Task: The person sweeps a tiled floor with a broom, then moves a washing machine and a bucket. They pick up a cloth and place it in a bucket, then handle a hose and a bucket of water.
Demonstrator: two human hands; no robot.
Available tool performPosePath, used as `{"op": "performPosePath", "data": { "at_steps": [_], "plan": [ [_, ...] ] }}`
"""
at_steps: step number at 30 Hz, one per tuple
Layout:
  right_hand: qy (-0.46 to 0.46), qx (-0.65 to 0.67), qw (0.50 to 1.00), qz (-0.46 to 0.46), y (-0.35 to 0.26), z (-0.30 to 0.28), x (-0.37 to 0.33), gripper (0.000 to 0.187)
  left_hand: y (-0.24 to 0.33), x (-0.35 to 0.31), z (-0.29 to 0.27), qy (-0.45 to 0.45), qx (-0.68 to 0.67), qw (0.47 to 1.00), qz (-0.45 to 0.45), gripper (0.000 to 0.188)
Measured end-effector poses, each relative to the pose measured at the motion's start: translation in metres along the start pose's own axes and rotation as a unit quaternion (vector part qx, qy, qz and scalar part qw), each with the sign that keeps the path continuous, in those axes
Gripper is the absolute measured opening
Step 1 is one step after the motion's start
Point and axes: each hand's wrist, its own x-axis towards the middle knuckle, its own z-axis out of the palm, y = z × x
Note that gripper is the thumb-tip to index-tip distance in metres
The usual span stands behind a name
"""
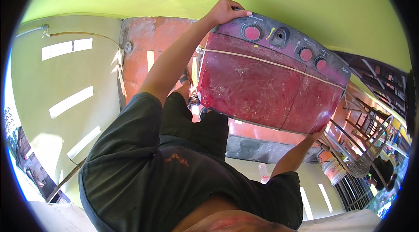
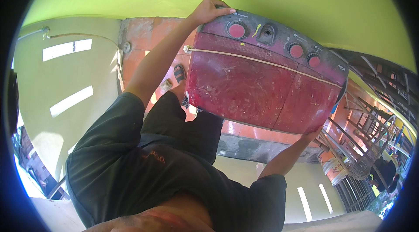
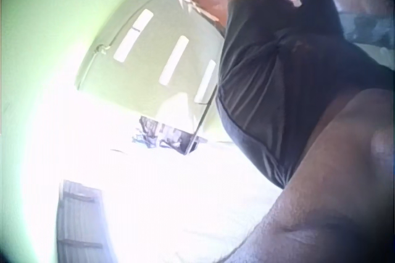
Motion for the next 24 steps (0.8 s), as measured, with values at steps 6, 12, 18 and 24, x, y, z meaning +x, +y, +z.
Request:
{"op": "performPosePath", "data": {
  "at_steps": [6, 12, 18, 24],
  "plan": [
    [-0.037, -0.009, 0.999, -0.031, 0.020, -0.013, -0.038, 0.062, -0.012, 0.015, -0.002, -0.024, 0.018, 1.000, 0.003, 0.040],
    [0.055, -0.066, 0.996, 0.008, 0.015, -0.016, -0.034, 0.065, -0.012, 0.009, -0.003, -0.013, -0.031, 0.999, 0.019, 0.039],
    [0.037, -0.079, 0.996, 0.003, 0.011, -0.012, -0.038, 0.061, -0.017, 0.011, 0.001, -0.010, 0.006, 1.000, -0.018, 0.050],
    [0.055, -0.104, 0.993, -0.015, 0.018, -0.042, -0.012, 0.065, -0.018, 0.006, 0.006, 0.020, 0.074, 0.996, -0.052, 0.068]
  ]
}}
